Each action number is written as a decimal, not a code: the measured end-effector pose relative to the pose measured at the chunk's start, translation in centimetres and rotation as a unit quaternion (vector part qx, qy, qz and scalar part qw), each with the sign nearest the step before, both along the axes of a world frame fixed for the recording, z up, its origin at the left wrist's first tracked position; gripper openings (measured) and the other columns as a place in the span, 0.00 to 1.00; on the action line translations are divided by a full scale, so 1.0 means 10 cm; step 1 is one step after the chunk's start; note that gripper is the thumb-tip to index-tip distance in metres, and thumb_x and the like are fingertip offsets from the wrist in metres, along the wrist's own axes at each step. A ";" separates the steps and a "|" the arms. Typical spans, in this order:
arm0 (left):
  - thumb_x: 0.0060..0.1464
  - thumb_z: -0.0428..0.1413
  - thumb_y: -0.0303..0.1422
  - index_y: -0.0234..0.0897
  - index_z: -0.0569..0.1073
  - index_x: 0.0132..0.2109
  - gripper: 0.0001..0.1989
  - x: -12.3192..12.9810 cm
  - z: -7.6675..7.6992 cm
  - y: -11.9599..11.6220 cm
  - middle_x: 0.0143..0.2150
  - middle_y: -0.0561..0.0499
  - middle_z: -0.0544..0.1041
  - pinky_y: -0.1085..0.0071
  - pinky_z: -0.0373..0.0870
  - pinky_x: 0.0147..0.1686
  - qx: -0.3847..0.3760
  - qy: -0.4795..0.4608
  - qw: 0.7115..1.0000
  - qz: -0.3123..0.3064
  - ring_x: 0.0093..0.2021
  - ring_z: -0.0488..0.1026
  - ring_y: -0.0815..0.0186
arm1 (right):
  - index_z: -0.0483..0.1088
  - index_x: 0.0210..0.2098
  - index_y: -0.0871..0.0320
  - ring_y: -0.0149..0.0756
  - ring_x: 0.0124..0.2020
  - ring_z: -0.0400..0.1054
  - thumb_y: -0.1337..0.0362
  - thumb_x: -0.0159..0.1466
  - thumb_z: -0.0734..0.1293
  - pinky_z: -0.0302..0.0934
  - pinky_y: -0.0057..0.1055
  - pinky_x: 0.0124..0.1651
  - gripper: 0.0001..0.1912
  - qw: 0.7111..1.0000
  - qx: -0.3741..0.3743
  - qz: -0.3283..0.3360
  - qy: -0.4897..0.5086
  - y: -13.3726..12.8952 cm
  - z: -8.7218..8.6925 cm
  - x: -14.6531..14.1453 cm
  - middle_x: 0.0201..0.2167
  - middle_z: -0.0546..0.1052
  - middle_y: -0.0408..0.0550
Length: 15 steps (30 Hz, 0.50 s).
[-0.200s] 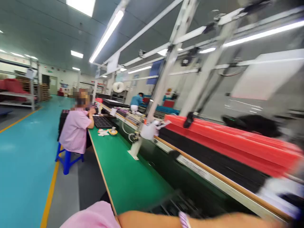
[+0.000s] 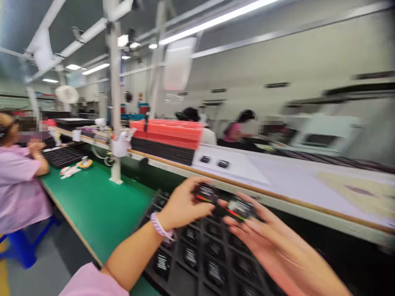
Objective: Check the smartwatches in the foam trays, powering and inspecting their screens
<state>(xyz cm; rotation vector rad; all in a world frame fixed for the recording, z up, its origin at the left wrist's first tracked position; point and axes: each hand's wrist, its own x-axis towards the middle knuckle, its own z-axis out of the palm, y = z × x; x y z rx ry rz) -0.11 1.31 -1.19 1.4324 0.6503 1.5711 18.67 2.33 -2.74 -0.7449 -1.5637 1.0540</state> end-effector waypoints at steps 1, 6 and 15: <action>0.40 0.61 0.23 0.36 0.70 0.52 0.28 -0.01 -0.05 0.07 0.42 0.51 0.73 0.77 0.72 0.34 -0.009 -0.009 1.000 0.007 0.35 0.72 0.72 | 0.70 0.57 0.50 0.43 0.38 0.75 0.50 0.58 0.78 0.73 0.41 0.42 0.31 0.993 -0.087 0.048 0.063 -0.03 -0.02 0.04 0.45 0.77 0.55; 0.44 0.57 0.23 0.36 0.69 0.55 0.27 0.03 -0.14 0.20 0.45 0.49 0.73 0.78 0.72 0.31 -0.036 0.033 0.999 -0.010 0.32 0.73 0.74 | 0.71 0.53 0.51 0.31 0.33 0.72 0.62 0.54 0.81 0.67 0.26 0.37 0.29 0.964 -0.162 0.101 0.187 0.02 -0.03 -0.02 0.44 0.78 0.47; 0.51 0.60 0.26 0.36 0.69 0.56 0.23 0.06 -0.14 0.15 0.43 0.50 0.75 0.79 0.75 0.31 -0.024 0.045 0.999 -0.018 0.30 0.75 0.75 | 0.69 0.56 0.52 0.30 0.33 0.72 0.64 0.59 0.77 0.67 0.26 0.38 0.27 0.971 -0.111 0.106 0.184 0.06 -0.11 0.00 0.43 0.78 0.47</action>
